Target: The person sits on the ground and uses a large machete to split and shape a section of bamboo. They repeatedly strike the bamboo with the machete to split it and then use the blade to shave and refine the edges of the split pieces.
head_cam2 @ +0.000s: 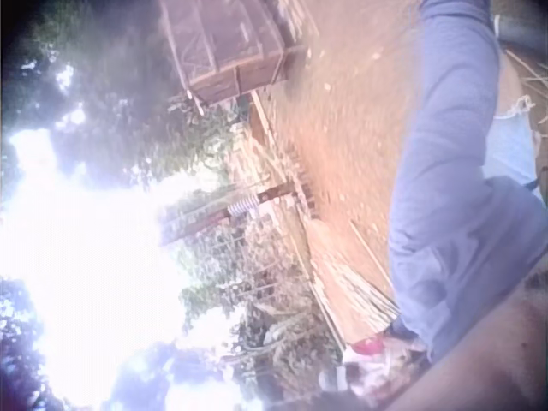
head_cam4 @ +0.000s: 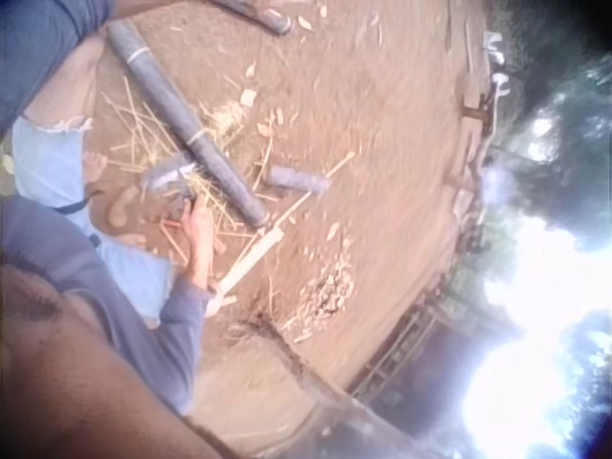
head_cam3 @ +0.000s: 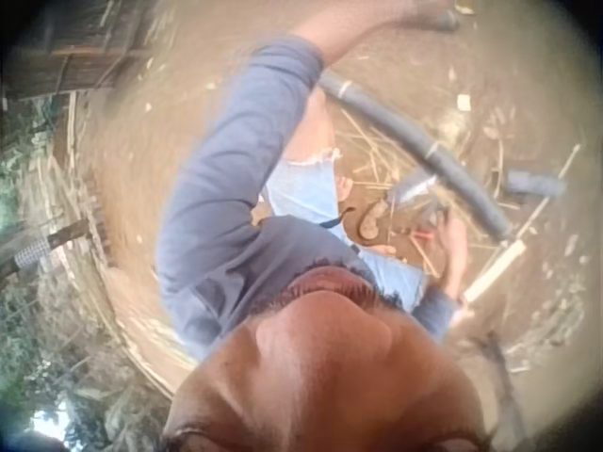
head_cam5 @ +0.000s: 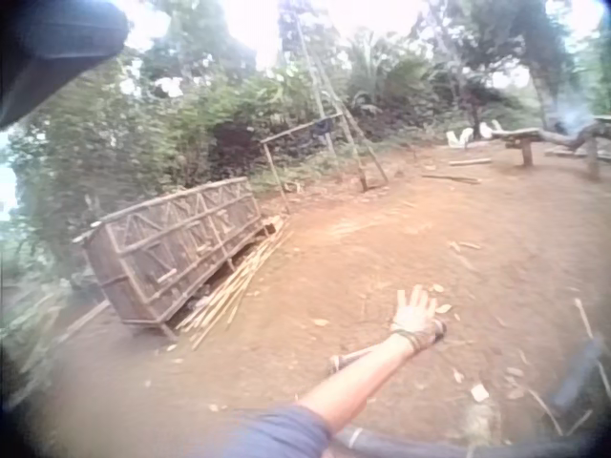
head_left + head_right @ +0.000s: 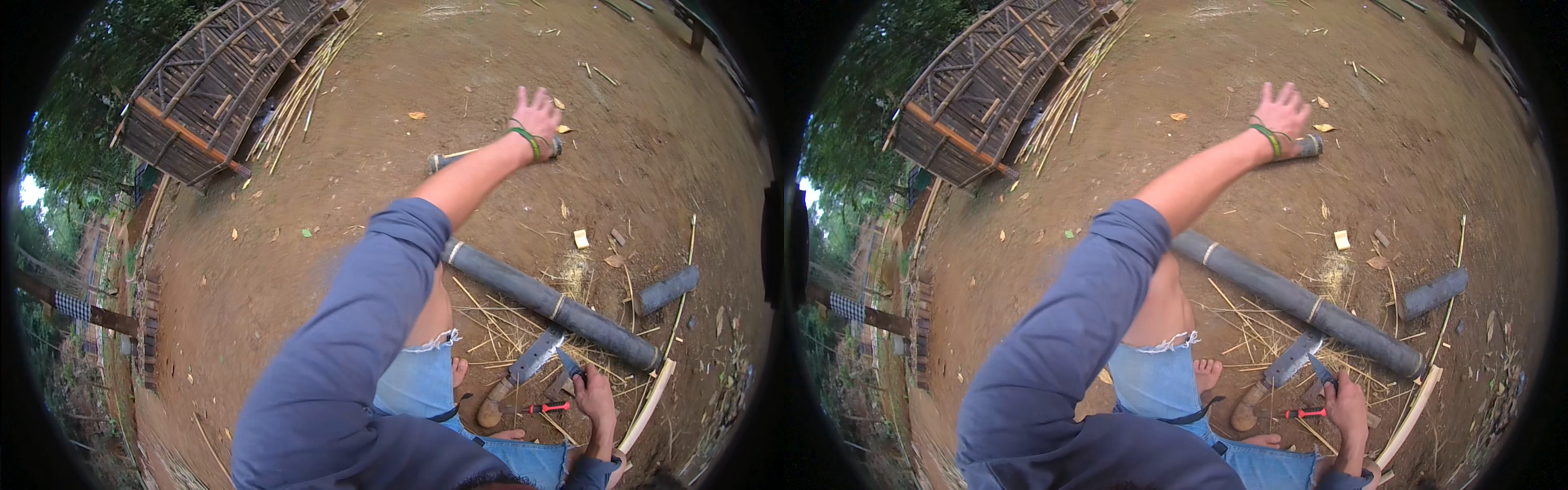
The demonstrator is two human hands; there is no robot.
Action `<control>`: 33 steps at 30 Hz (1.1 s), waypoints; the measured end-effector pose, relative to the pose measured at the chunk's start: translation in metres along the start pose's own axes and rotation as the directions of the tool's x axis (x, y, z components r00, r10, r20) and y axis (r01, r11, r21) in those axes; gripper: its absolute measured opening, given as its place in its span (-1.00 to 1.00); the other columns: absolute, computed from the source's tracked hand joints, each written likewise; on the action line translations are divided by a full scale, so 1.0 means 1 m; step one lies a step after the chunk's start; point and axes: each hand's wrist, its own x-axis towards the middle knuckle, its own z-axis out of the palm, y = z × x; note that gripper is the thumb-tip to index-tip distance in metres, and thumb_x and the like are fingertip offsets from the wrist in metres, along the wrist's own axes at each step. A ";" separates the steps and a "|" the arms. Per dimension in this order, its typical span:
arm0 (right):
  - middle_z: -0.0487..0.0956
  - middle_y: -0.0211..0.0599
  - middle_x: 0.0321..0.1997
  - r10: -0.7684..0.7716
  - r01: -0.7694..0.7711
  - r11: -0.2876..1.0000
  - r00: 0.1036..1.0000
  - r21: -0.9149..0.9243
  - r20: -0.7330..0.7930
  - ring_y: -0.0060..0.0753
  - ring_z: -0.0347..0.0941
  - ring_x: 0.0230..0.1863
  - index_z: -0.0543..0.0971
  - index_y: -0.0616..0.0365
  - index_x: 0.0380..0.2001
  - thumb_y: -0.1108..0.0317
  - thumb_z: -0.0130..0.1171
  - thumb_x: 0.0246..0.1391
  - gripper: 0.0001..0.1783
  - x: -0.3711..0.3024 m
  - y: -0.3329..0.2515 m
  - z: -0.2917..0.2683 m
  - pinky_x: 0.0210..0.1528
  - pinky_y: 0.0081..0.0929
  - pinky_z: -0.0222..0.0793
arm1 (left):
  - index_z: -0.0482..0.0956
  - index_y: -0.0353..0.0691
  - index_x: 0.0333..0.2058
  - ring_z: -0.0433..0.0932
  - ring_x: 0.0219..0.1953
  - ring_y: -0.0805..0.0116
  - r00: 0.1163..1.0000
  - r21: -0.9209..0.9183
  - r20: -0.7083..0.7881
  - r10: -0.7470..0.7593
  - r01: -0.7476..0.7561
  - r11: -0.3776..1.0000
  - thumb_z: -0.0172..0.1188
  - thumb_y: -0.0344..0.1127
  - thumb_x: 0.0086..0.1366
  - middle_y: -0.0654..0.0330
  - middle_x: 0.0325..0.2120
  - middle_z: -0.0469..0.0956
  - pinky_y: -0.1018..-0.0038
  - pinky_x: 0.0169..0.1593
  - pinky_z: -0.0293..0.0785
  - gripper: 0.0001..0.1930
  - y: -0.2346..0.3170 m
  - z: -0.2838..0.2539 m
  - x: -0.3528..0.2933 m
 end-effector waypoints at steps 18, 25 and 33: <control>0.65 0.20 -0.27 0.033 -0.030 0.997 0.999 -0.073 0.038 0.27 0.59 -0.14 0.57 0.28 -0.17 0.22 0.22 0.17 -0.68 -0.011 -0.008 0.018 -0.05 -0.02 0.47 | 0.08 0.14 0.48 0.01 0.51 -0.03 0.517 -0.555 0.785 0.342 0.340 0.759 0.41 0.18 0.07 0.12 0.53 -0.11 -0.27 0.43 -0.02 0.04 0.201 0.075 -0.268; 0.65 0.23 -0.14 0.123 -0.115 0.990 0.986 -0.078 0.110 0.25 0.58 -0.02 0.59 0.30 -0.12 0.19 0.20 0.17 -0.62 0.000 -0.029 0.012 0.07 -0.03 0.46 | 0.35 -0.03 0.35 0.40 0.33 0.06 0.429 -0.573 0.791 0.436 0.269 0.774 0.40 0.13 0.06 0.06 0.31 0.41 0.08 0.31 0.37 -0.11 0.147 0.090 -0.228; 0.65 0.25 -0.15 0.106 -0.094 0.989 0.989 -0.118 0.102 0.26 0.59 -0.01 0.61 0.29 -0.13 0.15 0.22 0.17 -0.61 0.015 -0.020 0.017 0.08 -0.03 0.46 | 0.44 -0.15 0.27 0.41 0.31 -0.02 0.841 -0.509 0.540 -0.008 0.335 0.793 0.30 0.17 0.15 -0.04 0.25 0.46 0.17 0.34 0.36 -0.21 -0.075 0.002 -0.104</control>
